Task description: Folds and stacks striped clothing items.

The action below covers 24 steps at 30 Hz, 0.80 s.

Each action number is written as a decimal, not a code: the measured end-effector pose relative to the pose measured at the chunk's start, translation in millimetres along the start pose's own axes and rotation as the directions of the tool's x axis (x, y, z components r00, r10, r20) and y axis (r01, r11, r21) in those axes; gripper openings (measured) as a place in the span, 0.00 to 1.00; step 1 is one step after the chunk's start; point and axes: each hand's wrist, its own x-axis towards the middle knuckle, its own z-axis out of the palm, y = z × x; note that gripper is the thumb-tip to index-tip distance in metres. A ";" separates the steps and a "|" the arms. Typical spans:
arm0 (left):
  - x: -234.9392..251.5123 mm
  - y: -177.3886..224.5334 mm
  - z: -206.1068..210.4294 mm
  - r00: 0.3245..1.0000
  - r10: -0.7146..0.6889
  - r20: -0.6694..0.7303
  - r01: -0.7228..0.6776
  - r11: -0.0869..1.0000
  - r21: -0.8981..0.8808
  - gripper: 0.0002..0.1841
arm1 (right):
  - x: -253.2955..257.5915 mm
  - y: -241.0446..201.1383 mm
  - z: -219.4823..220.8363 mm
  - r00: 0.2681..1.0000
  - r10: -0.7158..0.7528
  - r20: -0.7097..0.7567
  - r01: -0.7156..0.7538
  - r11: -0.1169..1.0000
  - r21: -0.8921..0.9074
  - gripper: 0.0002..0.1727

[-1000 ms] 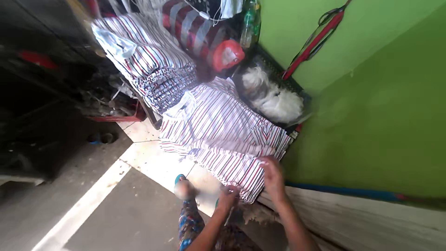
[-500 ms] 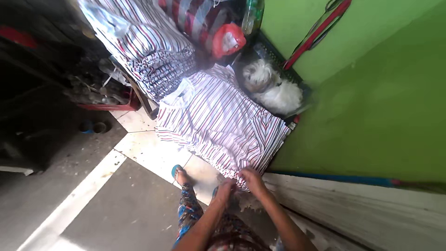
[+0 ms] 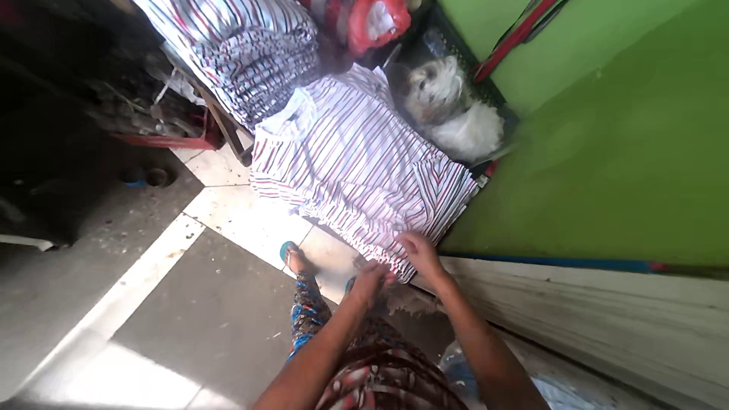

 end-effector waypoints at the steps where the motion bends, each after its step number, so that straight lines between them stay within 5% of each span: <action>1: -1.5 0.2 0.3 1.000 0.002 0.003 -0.002 1.000 -0.013 0.03 | -5.4 0.9 -2.0 0.999 -0.021 0.026 0.021 1.000 -0.013 0.17; 7: -0.1 -7.4 -1.8 0.999 0.034 0.006 -0.034 0.999 -0.016 0.04 | -28.2 -9.9 2.6 0.979 -0.063 0.192 0.107 0.968 -0.227 0.21; 13: 3.9 -13.7 -2.2 0.999 0.034 -0.029 -0.032 0.998 0.060 0.05 | -18.5 -20.5 -9.0 0.988 0.026 0.150 0.011 0.970 -0.242 0.20; 17: 4.9 -13.9 -1.1 0.998 0.001 -0.065 0.002 0.999 0.054 0.05 | -2.6 -23.7 -46.5 0.985 -0.071 -0.157 0.032 0.970 -0.242 0.18; 21: 1.8 -10.4 1.5 0.998 0.013 -0.057 -0.009 0.998 0.063 0.07 | -4.4 -37.0 -57.6 0.806 -0.382 -0.451 0.195 0.892 -0.407 0.16; 24: 0.3 -5.7 4.1 0.999 0.001 -0.044 0.001 1.000 0.029 0.07 | -17.7 -7.4 -14.2 0.935 -0.311 -0.173 0.226 0.895 -0.386 0.19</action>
